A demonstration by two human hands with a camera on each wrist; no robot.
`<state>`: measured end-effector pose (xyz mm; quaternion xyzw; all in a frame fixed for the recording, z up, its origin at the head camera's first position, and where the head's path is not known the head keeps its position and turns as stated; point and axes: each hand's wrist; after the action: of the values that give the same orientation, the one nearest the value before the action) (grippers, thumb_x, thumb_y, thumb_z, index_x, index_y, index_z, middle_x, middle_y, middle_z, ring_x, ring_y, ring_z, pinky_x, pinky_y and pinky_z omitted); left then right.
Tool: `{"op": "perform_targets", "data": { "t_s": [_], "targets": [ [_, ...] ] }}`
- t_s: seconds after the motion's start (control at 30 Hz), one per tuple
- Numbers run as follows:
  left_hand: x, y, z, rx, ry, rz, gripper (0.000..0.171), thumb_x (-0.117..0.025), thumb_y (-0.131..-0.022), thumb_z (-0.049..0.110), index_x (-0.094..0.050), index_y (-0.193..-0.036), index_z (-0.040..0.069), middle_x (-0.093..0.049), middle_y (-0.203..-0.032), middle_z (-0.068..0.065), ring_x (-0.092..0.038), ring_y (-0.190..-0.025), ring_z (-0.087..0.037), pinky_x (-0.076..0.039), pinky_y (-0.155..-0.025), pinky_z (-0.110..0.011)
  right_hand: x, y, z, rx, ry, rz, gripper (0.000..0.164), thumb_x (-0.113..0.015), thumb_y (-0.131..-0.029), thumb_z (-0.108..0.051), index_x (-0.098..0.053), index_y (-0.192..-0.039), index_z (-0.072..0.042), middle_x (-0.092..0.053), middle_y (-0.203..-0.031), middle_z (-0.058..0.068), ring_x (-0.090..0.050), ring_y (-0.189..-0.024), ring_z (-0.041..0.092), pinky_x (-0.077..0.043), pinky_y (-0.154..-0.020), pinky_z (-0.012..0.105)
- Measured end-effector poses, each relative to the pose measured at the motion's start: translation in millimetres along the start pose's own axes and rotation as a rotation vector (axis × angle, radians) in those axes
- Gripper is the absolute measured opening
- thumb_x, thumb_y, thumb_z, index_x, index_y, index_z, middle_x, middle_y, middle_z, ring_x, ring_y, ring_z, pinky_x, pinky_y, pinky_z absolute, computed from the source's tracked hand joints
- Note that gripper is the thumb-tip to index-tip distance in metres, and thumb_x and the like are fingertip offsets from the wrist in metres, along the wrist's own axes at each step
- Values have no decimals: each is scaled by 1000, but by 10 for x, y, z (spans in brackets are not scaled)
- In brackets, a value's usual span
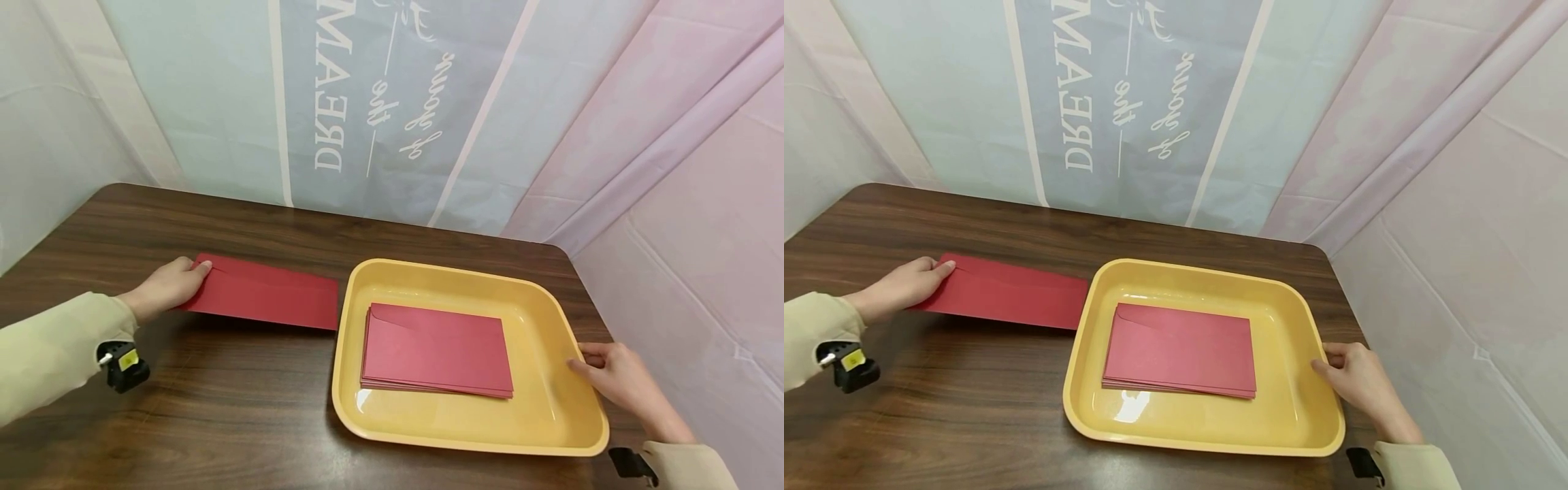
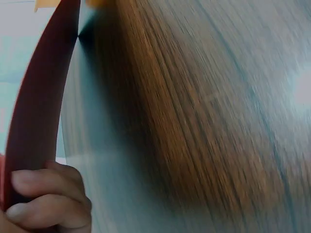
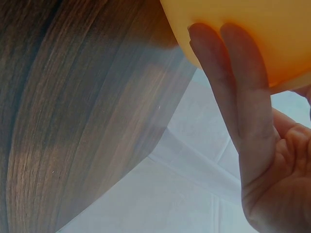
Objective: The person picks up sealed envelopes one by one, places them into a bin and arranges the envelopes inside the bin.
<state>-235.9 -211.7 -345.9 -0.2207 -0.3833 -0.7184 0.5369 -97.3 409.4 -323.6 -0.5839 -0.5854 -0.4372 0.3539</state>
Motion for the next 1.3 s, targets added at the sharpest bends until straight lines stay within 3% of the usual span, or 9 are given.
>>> {"op": "perform_targets", "data": {
  "t_s": [0.23, 0.67, 0.87, 1.03, 1.17, 1.3],
  "targets": [
    [-17, -9, 80, 2, 169, 11, 52, -27, -104, 31, -40, -118, -17, -55, -74, -5, -52, -58, -12, -45, -52, -31, -2, 0, 11, 3, 2, 7, 43, -67, -87, -18, -62, -114, 15, -72, -87, 21, -68, -66, 11, -50, -61, 21],
    [85, 34, 258, -35, 274, 243, 60, -26, -103, 36, -37, -129, -16, -57, -82, -7, -53, -59, -5, -47, -52, -29, 2, -7, 18, -3, -4, 0, 44, -67, -87, -19, -61, -114, 15, -72, -87, 21, -68, -66, 12, -50, -60, 22],
    [79, 40, 324, -25, 279, 353, 56, -26, -102, 38, -43, -120, -12, -55, -90, -15, -51, -61, -5, -46, -53, -26, -3, -7, 16, 6, 2, 8, 42, -67, -87, -18, -62, -113, 14, -72, -86, 21, -69, -67, 12, -50, -61, 21],
    [118, 63, 358, 0, 265, 426, 49, -25, -102, 37, -46, -105, -7, -51, -76, -9, -47, -54, -8, -43, -48, -27, -1, -4, 11, 8, -6, 9, 42, -66, -87, -18, -62, -113, 15, -72, -86, 21, -68, -66, 11, -50, -60, 21],
    [128, 69, 407, -5, 301, 434, 50, -25, -102, 36, -47, -107, -8, -47, -69, -1, -45, -49, -8, -41, -45, -26, -1, 1, 11, 6, -22, 7, 42, -66, -87, -18, -62, -113, 15, -73, -86, 20, -67, -64, 8, -50, -60, 21],
    [63, 90, 499, -20, 354, 380, 54, -23, -102, 37, -44, -121, -10, -49, -80, -6, -47, -53, -5, -43, -48, -26, -4, 4, 15, 7, -16, 7, 41, -67, -87, -18, -63, -113, 14, -73, -86, 19, -67, -65, 8, -50, -60, 21]
  ]
}}
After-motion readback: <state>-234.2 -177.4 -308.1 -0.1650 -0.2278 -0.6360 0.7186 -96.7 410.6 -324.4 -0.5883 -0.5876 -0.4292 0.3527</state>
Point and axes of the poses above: each hand's wrist, its own y-axis away from the middle knuckle, its own x-axis out of the back of the hand, z = x × y
